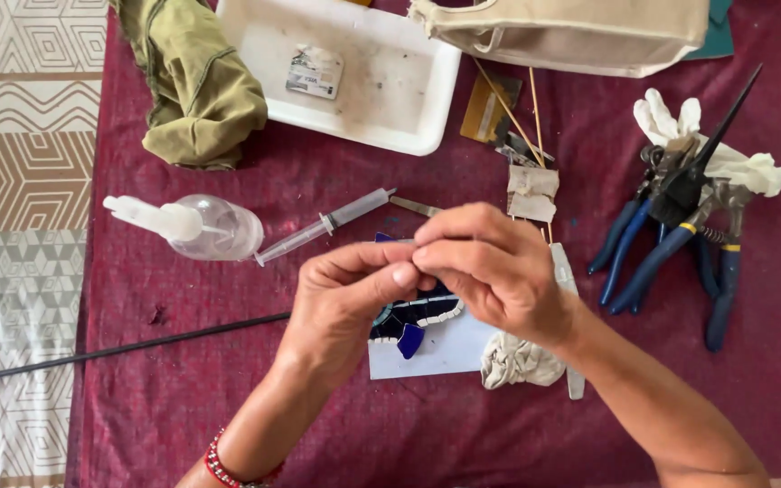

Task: The person cleans a hand-shaped mosaic with a cloth, then uses a metal tool to adjust small tiles. They apply adhesive with a syringe and place additional tiles, finishing by wiping the surface again.

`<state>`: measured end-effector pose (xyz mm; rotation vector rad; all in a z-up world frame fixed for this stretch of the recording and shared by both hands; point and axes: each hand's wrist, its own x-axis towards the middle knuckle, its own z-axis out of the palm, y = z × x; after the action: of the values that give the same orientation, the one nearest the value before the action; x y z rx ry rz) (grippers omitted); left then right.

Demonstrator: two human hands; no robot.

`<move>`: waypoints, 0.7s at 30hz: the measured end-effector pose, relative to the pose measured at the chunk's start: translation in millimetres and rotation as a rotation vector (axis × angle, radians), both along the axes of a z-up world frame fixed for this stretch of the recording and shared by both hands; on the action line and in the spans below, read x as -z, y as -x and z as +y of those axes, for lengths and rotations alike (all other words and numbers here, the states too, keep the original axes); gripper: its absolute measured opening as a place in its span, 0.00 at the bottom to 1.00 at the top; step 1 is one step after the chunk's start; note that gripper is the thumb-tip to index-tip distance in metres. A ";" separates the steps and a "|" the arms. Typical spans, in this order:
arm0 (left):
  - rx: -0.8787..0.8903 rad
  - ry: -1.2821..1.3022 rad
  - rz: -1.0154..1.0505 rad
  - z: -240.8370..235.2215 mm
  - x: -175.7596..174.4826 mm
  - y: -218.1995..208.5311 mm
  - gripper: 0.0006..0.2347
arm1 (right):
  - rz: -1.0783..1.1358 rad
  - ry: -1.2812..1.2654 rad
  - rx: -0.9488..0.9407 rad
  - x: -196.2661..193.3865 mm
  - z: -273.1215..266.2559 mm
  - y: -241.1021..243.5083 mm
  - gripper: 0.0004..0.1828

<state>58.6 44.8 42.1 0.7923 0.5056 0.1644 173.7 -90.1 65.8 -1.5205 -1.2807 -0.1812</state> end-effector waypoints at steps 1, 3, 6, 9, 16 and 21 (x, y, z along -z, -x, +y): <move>-0.004 -0.002 -0.003 -0.8 -5.1 -0.5 0.12 | -0.003 -0.002 -0.004 1.3 -2.1 3.0 0.03; -0.007 -0.129 -0.060 -1.3 -15.0 0.0 0.11 | 0.077 0.027 0.073 3.9 -5.4 10.5 0.02; -0.026 -0.164 -0.100 -11.7 0.0 8.1 0.09 | 0.099 0.006 0.127 11.2 -9.0 21.2 0.02; -0.028 -0.207 -0.178 -17.1 8.7 11.8 0.07 | 0.182 -0.073 0.136 14.9 -8.5 30.7 0.03; 0.002 -0.335 -0.353 -14.9 12.5 24.6 0.04 | 0.413 0.049 0.047 32.1 -23.0 41.3 0.05; -0.009 -0.442 -0.371 -14.1 16.3 27.5 0.03 | 0.486 0.029 0.018 41.4 -25.2 43.4 0.05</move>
<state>31.1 30.7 25.8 1.1605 0.1176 0.4328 130.3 -115.3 24.3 -1.4843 -0.8839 0.1887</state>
